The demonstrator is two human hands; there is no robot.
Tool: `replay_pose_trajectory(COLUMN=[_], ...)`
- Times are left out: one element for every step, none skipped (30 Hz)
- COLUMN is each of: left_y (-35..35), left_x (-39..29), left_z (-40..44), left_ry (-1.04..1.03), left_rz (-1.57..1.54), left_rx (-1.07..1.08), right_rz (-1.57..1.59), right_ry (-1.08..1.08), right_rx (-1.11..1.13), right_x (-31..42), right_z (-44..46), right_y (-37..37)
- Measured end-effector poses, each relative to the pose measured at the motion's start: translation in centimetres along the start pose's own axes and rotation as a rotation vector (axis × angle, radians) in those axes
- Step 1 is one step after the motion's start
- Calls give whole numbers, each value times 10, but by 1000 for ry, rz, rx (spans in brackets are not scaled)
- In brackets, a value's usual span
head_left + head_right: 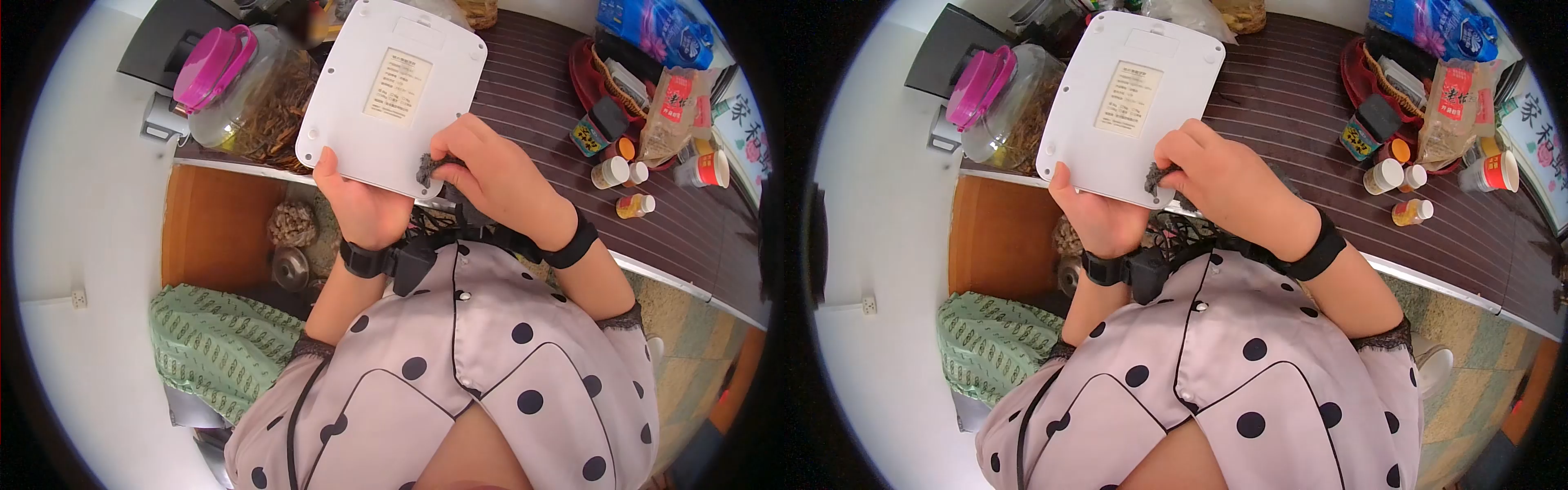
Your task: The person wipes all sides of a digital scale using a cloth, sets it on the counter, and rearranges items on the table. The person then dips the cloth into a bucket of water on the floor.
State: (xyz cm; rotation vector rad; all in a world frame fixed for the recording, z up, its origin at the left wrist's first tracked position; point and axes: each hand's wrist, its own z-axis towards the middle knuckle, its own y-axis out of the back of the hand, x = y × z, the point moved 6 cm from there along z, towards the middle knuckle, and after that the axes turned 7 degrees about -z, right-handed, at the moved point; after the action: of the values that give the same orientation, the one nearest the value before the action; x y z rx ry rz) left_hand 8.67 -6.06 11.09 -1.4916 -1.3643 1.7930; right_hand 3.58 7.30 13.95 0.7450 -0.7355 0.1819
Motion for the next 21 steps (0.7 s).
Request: replay_pose_trajectory(left_y=[-1,-2,-2,-5,-8,-9,-7,-4,-4,-3,-2,1,2,3,3,3,2,1,0,0,-2], left_x=[0,0,0,-1,-1,1,3,5,5,4,2,0,-1,-2,-3,-3,-2,-2,-1,-1,-1], left_z=[-1,-2,-3,-4,-5,-3,-1,0,1,4,5,7,8,9,8,7,7,6,4,2,0], left_ry=[-7,-14,-14,-25,-37,-38,-28,-17,-15,-42,-66,-64,-30,3,1,12,25,25,18,11,11], left_rz=[12,24,23,42,60,59,46,34,36,31,25,25,4,-17,-17,-24,-32,-33,-22,-10,-10], left_rx=[-3,-6,-9,41,93,94,37,-22,-19,-31,-46,-48,-25,-2,-4,-7,-8,-7,-16,-26,-26], right_rz=[-45,-89,-87,-96,-106,-107,-131,-155,-155,-45,67,67,136,205,207,144,80,79,17,-45,-45], right_ry=[19,37,35,7,-20,-19,-60,-104,-104,-154,-206,-210,-166,-121,-121,-79,-37,-37,-8,20,20], right_rx=[2,5,7,-83,-174,-174,-228,-283,-286,-268,-247,-247,-179,-110,-107,-52,2,2,13,25,25], right_x=[1,2,2,1,0,0,-3,-5,-6,-12,-19,-21,-20,-17,-14,-7,-3,-2,0,2,2], right_z=[1,1,0,0,-1,0,0,-1,-1,0,0,-1,0,2,3,4,5,5,4,4,3], right_y=[-1,-1,-5,-6,-5,-9,-9,-8,-7,-6,-6,-3,-2,-2,1,1,0,0,-1,-2,-5])
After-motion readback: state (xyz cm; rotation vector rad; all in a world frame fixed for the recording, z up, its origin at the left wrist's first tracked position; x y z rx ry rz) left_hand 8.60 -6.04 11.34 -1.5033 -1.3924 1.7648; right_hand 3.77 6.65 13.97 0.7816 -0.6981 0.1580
